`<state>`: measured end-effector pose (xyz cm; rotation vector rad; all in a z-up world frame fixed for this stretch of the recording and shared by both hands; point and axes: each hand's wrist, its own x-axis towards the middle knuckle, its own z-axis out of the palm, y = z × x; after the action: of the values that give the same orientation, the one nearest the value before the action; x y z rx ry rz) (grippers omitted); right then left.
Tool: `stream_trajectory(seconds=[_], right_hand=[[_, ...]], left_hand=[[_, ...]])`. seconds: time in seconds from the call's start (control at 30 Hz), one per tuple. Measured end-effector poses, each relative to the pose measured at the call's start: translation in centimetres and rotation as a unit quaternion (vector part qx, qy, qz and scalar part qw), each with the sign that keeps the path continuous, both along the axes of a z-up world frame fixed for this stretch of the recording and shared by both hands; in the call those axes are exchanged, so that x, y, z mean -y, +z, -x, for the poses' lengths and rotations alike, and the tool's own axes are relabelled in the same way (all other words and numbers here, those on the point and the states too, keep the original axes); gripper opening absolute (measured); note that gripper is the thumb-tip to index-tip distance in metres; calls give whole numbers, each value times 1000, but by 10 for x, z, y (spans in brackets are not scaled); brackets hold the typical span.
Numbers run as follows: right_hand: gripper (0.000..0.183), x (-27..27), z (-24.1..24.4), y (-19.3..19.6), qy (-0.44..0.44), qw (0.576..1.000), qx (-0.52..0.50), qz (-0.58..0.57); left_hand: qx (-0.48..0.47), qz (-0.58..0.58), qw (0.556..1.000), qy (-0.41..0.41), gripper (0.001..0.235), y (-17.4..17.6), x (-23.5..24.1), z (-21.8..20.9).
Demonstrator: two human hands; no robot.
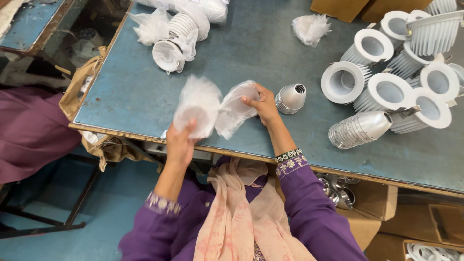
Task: The person assembles light fixture components by hand. They pick up a white plastic housing and a clear plastic reflector, fit the reflector into the housing, and place the assembled unit into a cardboard box. The person repeats this process for several units.
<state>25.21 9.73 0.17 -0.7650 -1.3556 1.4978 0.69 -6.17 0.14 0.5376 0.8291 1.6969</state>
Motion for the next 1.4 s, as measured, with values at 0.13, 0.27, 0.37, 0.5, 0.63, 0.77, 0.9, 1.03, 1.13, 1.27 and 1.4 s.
stream_trajectory(seconds=[0.13,0.27,0.37,0.5,0.63,0.77,0.9,1.03,1.13,1.27,1.4], right_hand=[[42,7,11,2,37,999,33,4],[38,10,8,3,66,998,24,5],[35,6,5,-3,84,996,11,14],[40,-10,-3,-8,-4,999,-32,14],[39,-24,-20,-4,-52,998,-23,-31],[37,-19,-8,-7,-57,995,75,-36],[35,-22,-18,-7,-26,991,129,-11],[51,-40,-22,1,-159,978,133,21],[65,-40,-18,9,-264,961,41,66],[64,3,-2,7,-252,961,113,-6],[46,75,15,1,-158,979,109,-74]], left_hand=[[-44,27,999,2,38,4,51,8],[-70,11,997,19,39,18,66,8],[-74,3,997,28,39,25,70,8],[-30,-37,994,100,42,44,84,27],[-70,-31,986,146,44,71,131,102],[-31,10,994,105,48,54,147,108],[26,16,997,67,44,39,140,93],[33,-6,998,47,42,45,133,85],[40,-12,998,38,41,52,130,76],[36,2,999,22,41,56,127,66],[43,11,999,8,42,60,117,55]])
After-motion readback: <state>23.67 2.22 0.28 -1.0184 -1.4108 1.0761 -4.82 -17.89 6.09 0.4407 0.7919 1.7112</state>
